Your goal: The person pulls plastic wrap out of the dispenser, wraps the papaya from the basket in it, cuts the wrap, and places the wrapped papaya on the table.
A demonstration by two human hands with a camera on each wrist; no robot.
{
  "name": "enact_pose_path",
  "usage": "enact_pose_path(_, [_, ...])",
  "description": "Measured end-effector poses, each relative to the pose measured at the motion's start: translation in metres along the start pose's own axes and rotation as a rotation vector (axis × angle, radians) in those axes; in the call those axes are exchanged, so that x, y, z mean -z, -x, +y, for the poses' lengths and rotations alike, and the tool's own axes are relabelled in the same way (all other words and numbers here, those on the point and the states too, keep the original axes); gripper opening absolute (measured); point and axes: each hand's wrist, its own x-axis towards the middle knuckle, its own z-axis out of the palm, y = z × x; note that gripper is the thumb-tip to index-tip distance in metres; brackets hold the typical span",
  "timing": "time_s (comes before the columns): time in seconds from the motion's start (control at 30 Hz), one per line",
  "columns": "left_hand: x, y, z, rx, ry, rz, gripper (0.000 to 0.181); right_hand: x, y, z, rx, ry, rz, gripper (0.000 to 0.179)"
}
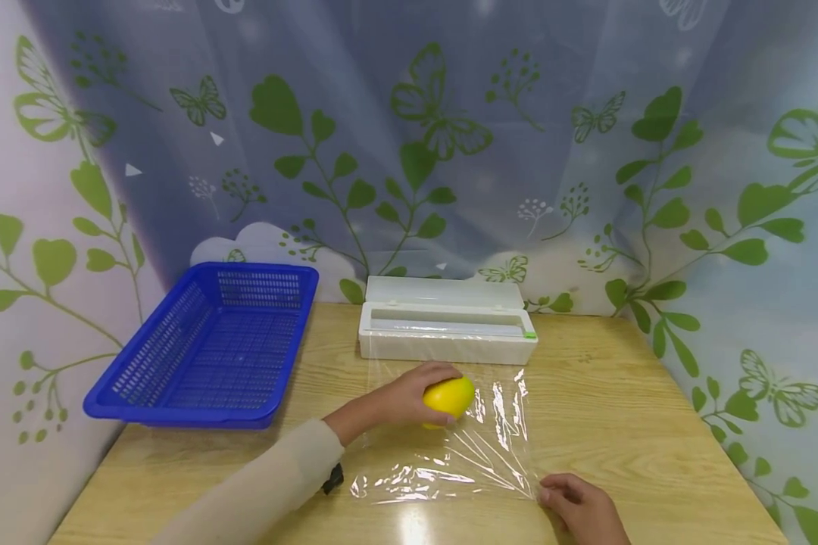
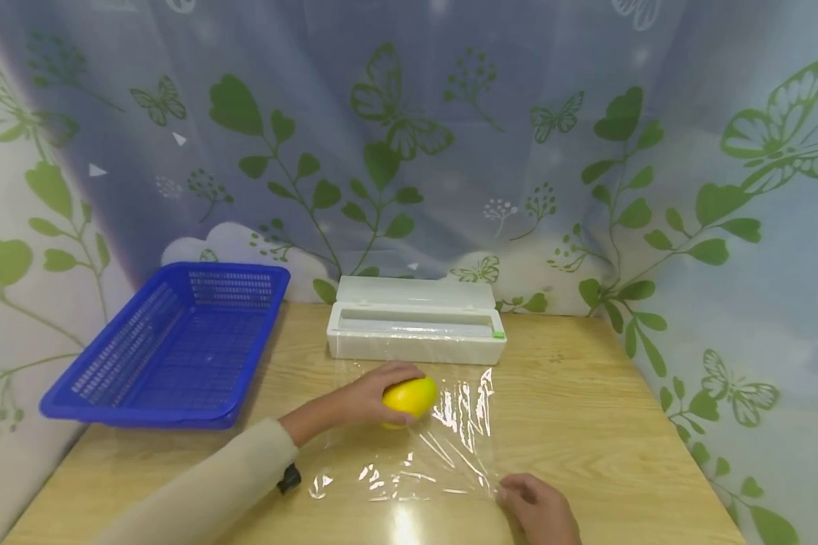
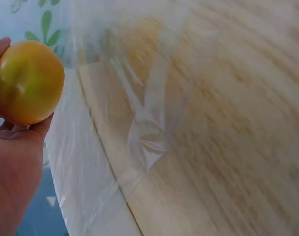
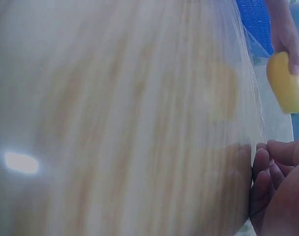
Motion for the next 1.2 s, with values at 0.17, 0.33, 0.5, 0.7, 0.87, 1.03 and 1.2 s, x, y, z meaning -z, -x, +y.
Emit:
enact_pose_path(0.17, [-0.003, -0.002, -0.001, -0.018, -0.039, -0.04, 0.073, -0.001, 0.0, -0.001, -0.01, -0.003, -0.001, 0.022])
enact_pose_path(0.33, [-0.006, -0.004, -0.006, -0.041, -0.099, -0.072, 0.068, -0.002, 0.0, -0.001, 0.006, 0.005, -0.003, 0.023])
enact_pose_path(0.5, [-0.007, -0.006, -0.01, -0.082, -0.138, -0.107, 0.067, -0.002, 0.0, -0.001, -0.012, 0.001, -0.001, 0.021])
enact_pose_path(0.7, [-0.007, -0.007, -0.011, -0.089, -0.143, -0.169, 0.069, -0.002, 0.0, -0.001, 0.001, 0.005, 0.003, 0.021])
enact_pose_path(0.87, [-0.009, -0.008, -0.008, -0.116, -0.179, -0.211, 0.069, -0.002, -0.001, -0.001, 0.008, 0.013, 0.006, 0.021])
enact_pose_path(1.03, [-0.01, -0.008, -0.004, -0.135, -0.2, -0.231, 0.071, -0.001, 0.0, -0.001, 0.021, 0.026, 0.009, 0.021])
enact_pose_path(1.2, [-0.011, -0.009, -0.003, -0.146, -0.234, -0.238, 0.074, -0.001, 0.0, -0.001, 0.025, 0.026, 0.007, 0.021])
